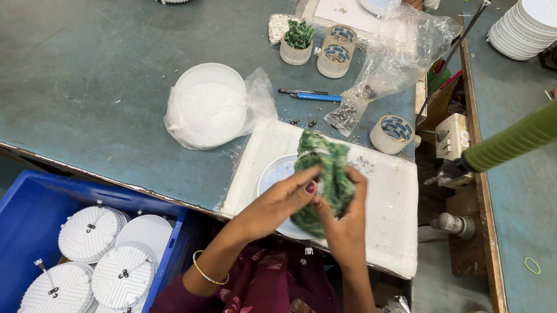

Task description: The person assembles round LED ceiling light fixtures at a workbench. They pick up a white diffuser cover, align it on an LED panel base, use a green electric screwdriver to drive screws, attach small mounting hardware by hand, wipe a finished unit with a cloth, and stack completed fixtures in a blue bin.

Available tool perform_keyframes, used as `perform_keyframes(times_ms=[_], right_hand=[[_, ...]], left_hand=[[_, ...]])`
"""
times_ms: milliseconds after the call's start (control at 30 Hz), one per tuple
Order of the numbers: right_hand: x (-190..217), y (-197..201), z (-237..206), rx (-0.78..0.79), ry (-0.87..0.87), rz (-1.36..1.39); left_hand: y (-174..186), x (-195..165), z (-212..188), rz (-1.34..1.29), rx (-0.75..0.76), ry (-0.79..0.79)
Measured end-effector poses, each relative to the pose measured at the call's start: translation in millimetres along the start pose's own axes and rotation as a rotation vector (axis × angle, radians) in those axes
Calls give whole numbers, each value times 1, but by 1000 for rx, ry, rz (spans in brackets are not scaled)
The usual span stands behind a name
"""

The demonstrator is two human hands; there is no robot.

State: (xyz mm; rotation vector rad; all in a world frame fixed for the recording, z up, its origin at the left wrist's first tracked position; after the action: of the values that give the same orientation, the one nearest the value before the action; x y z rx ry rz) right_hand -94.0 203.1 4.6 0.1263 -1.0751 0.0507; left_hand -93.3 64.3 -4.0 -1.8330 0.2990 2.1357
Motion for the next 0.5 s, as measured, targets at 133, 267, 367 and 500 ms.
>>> perform_keyframes(times_ms=[133, 267, 367, 500], right_hand=[[-28, 32, 5, -216, -208, 379], [-42, 45, 7, -185, -262, 767], [-50, 42, 2, -143, -357, 863], [-69, 46, -16, -299, -589, 1071]], left_hand=[[9, -30, -18, 452, -176, -125], [41, -35, -19, 559, -546, -188], [41, -3, -2, 340, -416, -90], [11, 40, 9, -69, -173, 33]])
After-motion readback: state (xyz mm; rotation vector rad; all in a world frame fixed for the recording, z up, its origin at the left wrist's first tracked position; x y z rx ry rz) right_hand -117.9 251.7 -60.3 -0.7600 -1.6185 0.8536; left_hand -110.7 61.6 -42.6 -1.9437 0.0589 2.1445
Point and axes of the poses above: each hand's wrist, its own z-axis towards the middle knuckle, its own y-axis out of the back of the hand, x = y × z, the point moved 8 cm from there along z, towards the middle knuckle, and after that the axes turned 8 degrees about z, right-handed, at the moved point
